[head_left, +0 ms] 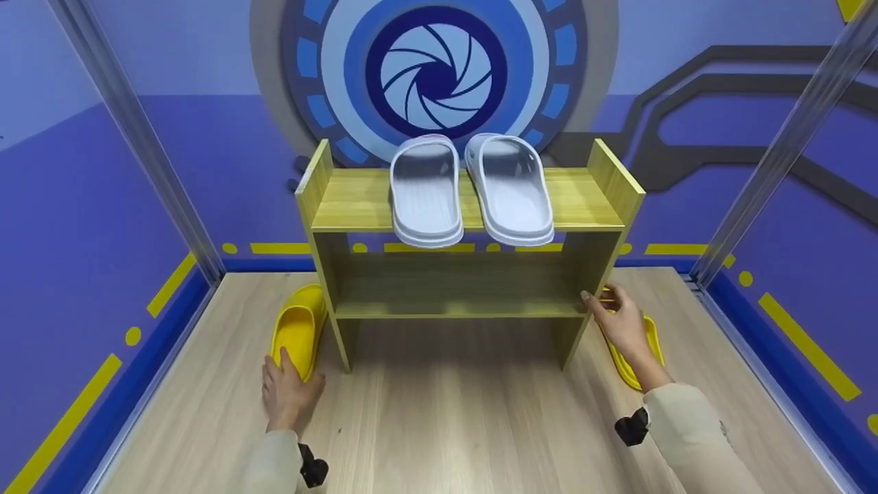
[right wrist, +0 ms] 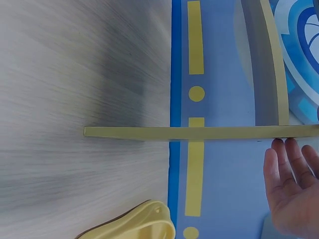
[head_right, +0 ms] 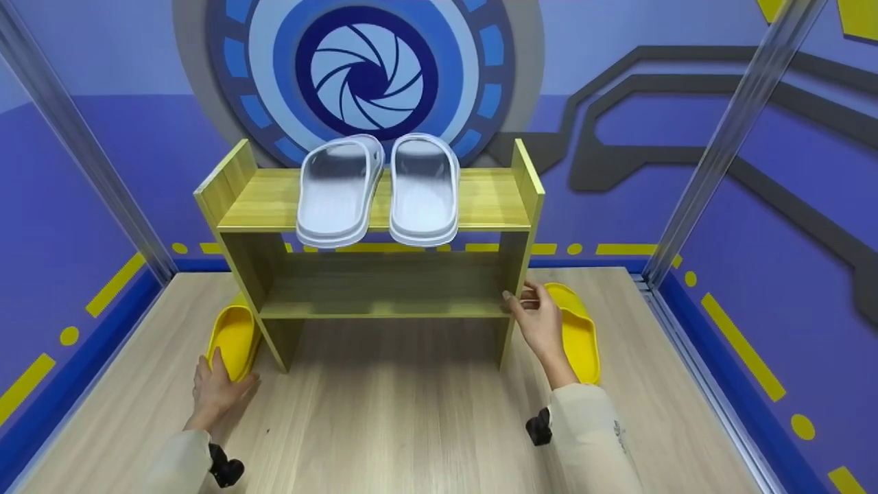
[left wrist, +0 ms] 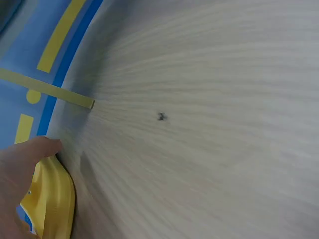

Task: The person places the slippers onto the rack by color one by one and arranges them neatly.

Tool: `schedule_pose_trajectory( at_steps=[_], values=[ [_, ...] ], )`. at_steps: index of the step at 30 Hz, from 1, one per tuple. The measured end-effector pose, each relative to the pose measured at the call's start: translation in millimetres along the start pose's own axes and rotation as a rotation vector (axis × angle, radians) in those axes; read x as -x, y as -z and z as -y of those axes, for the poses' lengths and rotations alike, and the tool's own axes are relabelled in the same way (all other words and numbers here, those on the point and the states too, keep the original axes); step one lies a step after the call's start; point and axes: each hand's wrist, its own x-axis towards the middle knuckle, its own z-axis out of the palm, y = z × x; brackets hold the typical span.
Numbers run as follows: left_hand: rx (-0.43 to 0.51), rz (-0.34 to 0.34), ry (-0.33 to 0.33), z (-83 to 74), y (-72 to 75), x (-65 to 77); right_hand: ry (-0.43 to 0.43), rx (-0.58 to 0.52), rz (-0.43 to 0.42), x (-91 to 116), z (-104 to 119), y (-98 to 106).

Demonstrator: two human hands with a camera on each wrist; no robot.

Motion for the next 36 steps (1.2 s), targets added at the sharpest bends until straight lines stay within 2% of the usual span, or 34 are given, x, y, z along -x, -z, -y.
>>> schedule_pose_trajectory(
  at_steps=[8, 17, 24, 32, 36],
  values=[
    [0.081, -0.02, 0.065, 2.1, -0.6, -3.5, 0.008, 0.003, -0.001, -1.9, -0.1, 1.0],
    [0.021, -0.067, 0.028, 4.0, -1.0, -6.1, 0.013, 0.016, -0.024, -0.7, -1.0, 0.3],
    [0.067, -0.066, 0.067, 3.5, -2.7, -7.1, 0.023, -0.017, -0.019, 1.3, -0.7, -1.4],
    [0.027, -0.128, 0.1, 3.1, -1.7, -10.1, 0.019, 0.005, -0.015, 0.9, -0.9, -1.8],
    [0.026, -0.121, 0.124, 2.0, -1.6, -11.0, 0.03, 0.009, -0.025, 0.5, -1.8, -1.8]
  ],
)
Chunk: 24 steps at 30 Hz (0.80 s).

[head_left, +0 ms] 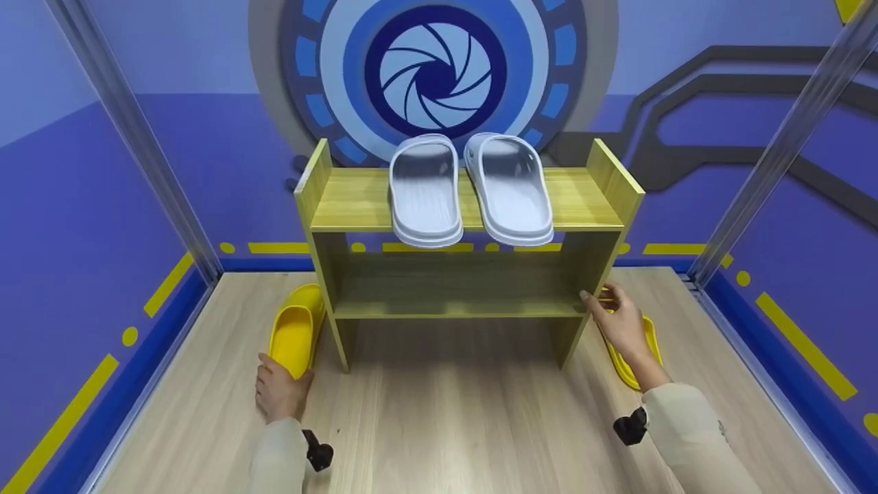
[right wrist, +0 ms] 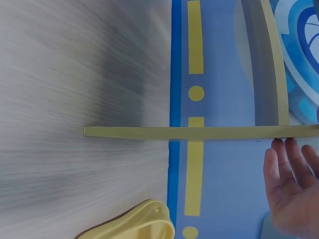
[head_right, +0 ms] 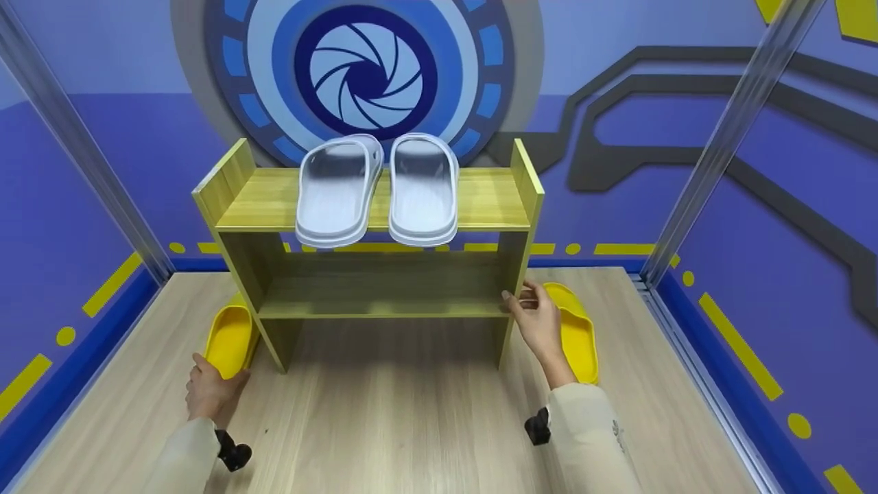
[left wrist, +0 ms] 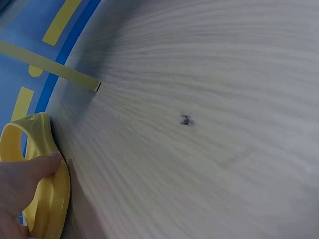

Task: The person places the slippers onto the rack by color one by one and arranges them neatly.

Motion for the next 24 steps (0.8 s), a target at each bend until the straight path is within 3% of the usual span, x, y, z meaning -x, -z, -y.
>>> schedule_pose_trajectory(
  at_steps=[13, 24],
  values=[
    [-0.049, -0.072, 0.024, 0.0, 0.2, 1.4, -0.002, 0.03, -0.011, 0.6, 0.1, -2.4],
    [0.004, -0.02, 0.014, -0.6, 12.6, -2.4, 0.001, 0.033, -0.024, -0.1, 0.9, -0.8]
  ],
)
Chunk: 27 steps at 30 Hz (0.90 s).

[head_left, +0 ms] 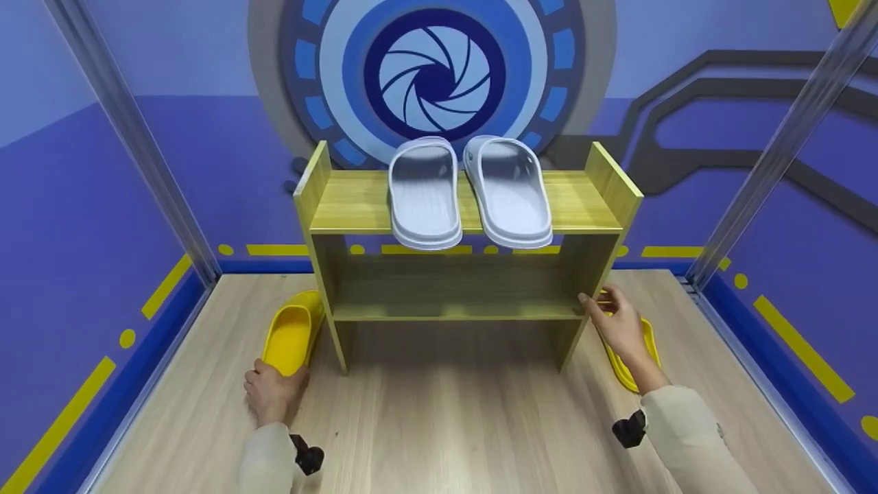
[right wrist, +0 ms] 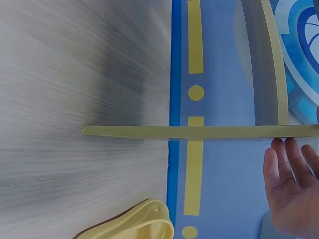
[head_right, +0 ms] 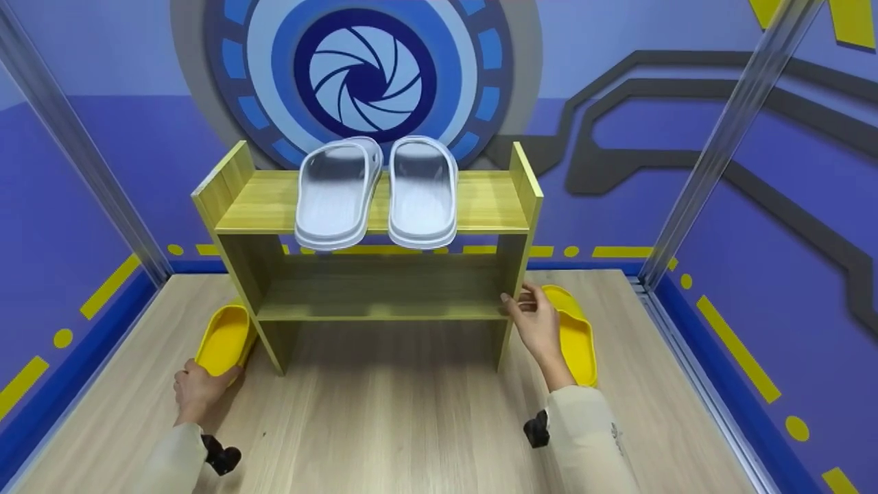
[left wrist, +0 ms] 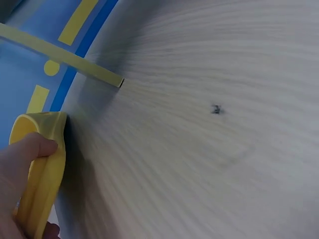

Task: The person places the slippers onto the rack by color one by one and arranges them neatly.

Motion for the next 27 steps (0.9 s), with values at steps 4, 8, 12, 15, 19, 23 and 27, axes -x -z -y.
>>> schedule_pose_trajectory(
  at_steps=[4, 8, 12, 15, 19, 23, 27],
  values=[
    [0.039, 0.02, -0.022, 4.4, 5.7, -2.0, 0.005, 0.007, 0.006, 0.1, 0.6, -0.4],
    [0.07, 0.055, -0.061, 9.5, 16.8, -6.5, 0.015, 0.011, 0.015, 0.4, 1.4, -0.6],
    [0.089, 0.101, -0.112, 14.0, 32.4, -13.8, 0.017, 0.015, 0.019, 0.3, 1.2, 0.3],
    [0.103, 0.136, -0.131, 16.8, 44.3, -19.6, 0.009, 0.015, 0.016, -0.1, 1.0, 1.0],
    [0.102, 0.19, -0.139, 21.3, 60.1, -23.2, -0.003, 0.02, 0.008, -0.5, 0.4, 1.7],
    [0.053, 0.242, -0.186, 26.7, 76.7, -24.3, -0.007, 0.015, 0.012, -0.3, -0.3, 2.1],
    [0.008, 0.286, -0.245, 30.7, 93.9, -26.6, -0.005, 0.015, 0.022, 0.2, -0.7, 2.0]
  ],
)
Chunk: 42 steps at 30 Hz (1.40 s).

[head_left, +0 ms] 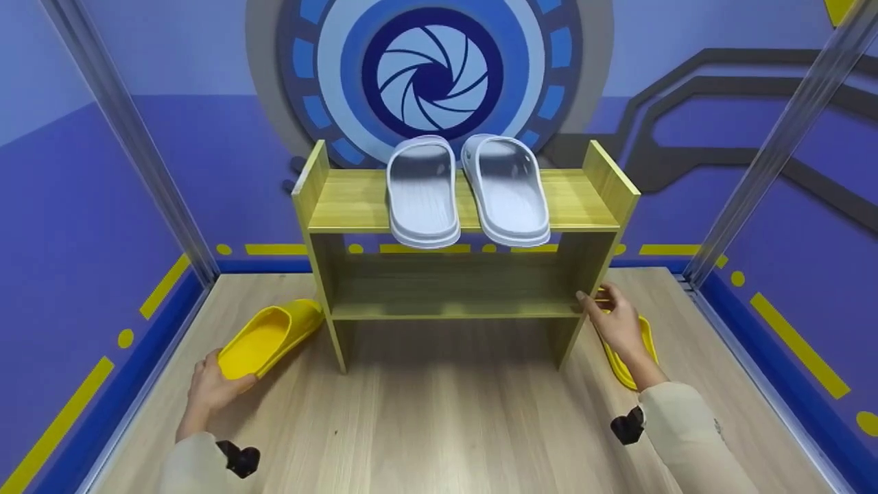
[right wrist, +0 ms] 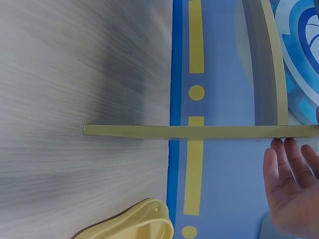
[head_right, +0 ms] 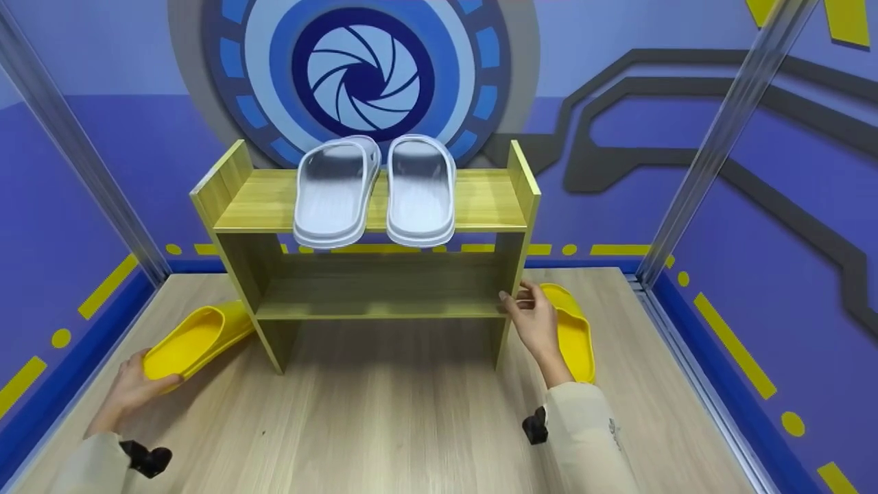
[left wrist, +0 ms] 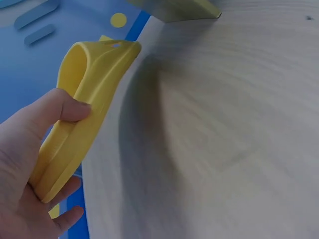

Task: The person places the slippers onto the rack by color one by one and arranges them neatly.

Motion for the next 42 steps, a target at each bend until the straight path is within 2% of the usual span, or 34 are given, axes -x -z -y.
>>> schedule_pose_trajectory(
  at_steps=[4, 10, 16, 25, 34, 39, 42],
  values=[
    [-0.034, 0.056, -0.031, 1.4, 17.0, 3.0, 0.003, 0.001, -0.005, -0.2, 0.5, -0.1],
    [0.002, 0.157, -0.023, 1.0, 38.6, 9.8, 0.0, -0.001, 0.001, 0.0, 1.6, 0.2],
    [-0.009, 0.23, -0.025, -0.8, 56.7, 15.2, 0.005, 0.005, -0.011, 0.2, 1.4, 0.5],
    [-0.01, 0.443, 0.05, -11.6, 84.3, 25.0, 0.016, -0.004, -0.01, -0.3, 0.2, -0.8],
    [-0.027, 0.599, 0.084, -28.4, 95.5, 31.4, 0.014, 0.005, -0.03, -0.2, -0.4, -0.5],
    [-0.012, 0.657, 0.097, -35.3, 92.9, 32.7, 0.027, 0.001, -0.032, 0.6, 0.9, -1.1],
    [0.004, 0.68, 0.074, -37.5, 88.6, 32.8, 0.028, 0.001, -0.027, 0.6, 1.3, -1.0]
  ],
)
